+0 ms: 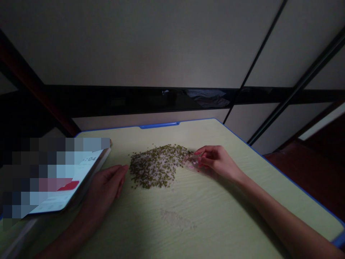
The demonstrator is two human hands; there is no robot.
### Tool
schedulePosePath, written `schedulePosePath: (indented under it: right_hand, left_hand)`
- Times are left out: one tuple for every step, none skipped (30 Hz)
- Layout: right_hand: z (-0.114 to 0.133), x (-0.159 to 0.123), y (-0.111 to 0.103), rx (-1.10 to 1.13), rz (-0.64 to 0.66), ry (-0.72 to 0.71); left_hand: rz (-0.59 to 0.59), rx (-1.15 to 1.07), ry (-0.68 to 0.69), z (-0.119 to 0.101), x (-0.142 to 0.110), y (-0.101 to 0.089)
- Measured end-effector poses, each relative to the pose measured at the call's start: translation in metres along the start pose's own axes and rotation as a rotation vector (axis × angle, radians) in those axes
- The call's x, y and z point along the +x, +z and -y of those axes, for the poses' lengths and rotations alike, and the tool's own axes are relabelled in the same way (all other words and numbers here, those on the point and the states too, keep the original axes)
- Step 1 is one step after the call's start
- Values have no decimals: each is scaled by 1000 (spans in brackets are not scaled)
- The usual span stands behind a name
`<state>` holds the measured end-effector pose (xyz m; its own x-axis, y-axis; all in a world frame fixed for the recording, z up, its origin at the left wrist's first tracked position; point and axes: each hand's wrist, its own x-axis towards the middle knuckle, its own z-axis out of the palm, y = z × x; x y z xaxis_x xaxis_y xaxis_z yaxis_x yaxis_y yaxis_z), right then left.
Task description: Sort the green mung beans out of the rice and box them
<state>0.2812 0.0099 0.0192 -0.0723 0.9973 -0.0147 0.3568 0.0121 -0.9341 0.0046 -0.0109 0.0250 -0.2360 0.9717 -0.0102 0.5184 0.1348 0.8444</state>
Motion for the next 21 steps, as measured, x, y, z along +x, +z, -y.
schedulePosePath:
  right_hand:
    - [-1, 0, 0, -13, -1, 2]
    - [-2, 1, 0, -21, -11, 6]
    - [-2, 1, -1, -25, -24, 10]
    - [-3, 1, -1, -24, -37, 14]
    - [-3, 1, -2, -19, -43, 15]
    - [-2, 1, -2, -11, -37, 15]
    - [-2, 1, -1, -5, -20, 13]
    - [-1, 0, -1, -6, 0, 9]
    - [0, 0, -1, -10, 19, 7]
    - [0, 0, -1, -13, 29, 8]
    - [1, 0, -2, -16, 22, 13]
    - [1, 0, -3, -20, 2, 19]
    - [2, 0, -4, -27, -27, 27]
    - [2, 0, -4, -32, -53, 33]
    - [3, 0, -5, -34, -70, 35]
    - [3, 0, -5, -33, -71, 32]
    - [2, 0, -4, -26, -58, 26]
    - [2, 0, -3, -18, -36, 19]
    - [2, 0, -3, -14, -14, 12]
    - [1, 0, -2, -19, 3, 7]
    - [0, 0, -2, -32, 7, 6]
  left_hand:
    - [1, 6, 0, 0, 0, 0]
    - [6, 13, -1, 0, 0, 0]
    - [9, 19, -2, 0, 0, 0]
    - [14, 23, -2, -1, 0, 0]
    - [16, 24, 0, -1, 0, 0]
    - [15, 24, 2, -1, 0, 0]
    - [15, 25, 3, -1, 1, 0]
    - [17, 26, 4, -1, 0, 0]
    - [17, 28, 6, -1, 0, 0]
    - [16, 32, 9, -1, 0, 0]
    - [16, 34, 10, -2, 0, 0]
    - [15, 30, 10, -3, 0, 0]
    - [12, 24, 7, -4, 0, -1]
    - [12, 18, 1, -5, 0, -1]
    - [12, 12, -7, -6, -1, -1]
    - [14, 6, -13, -6, -1, -1]
    - [16, 4, -15, -7, 0, -1]
    - [15, 4, -11, -7, 0, -1]
    - [15, 6, -8, -6, 0, -1]
    - [9, 6, -6, -5, 1, -1]
    - [5, 6, -7, -4, 1, -1]
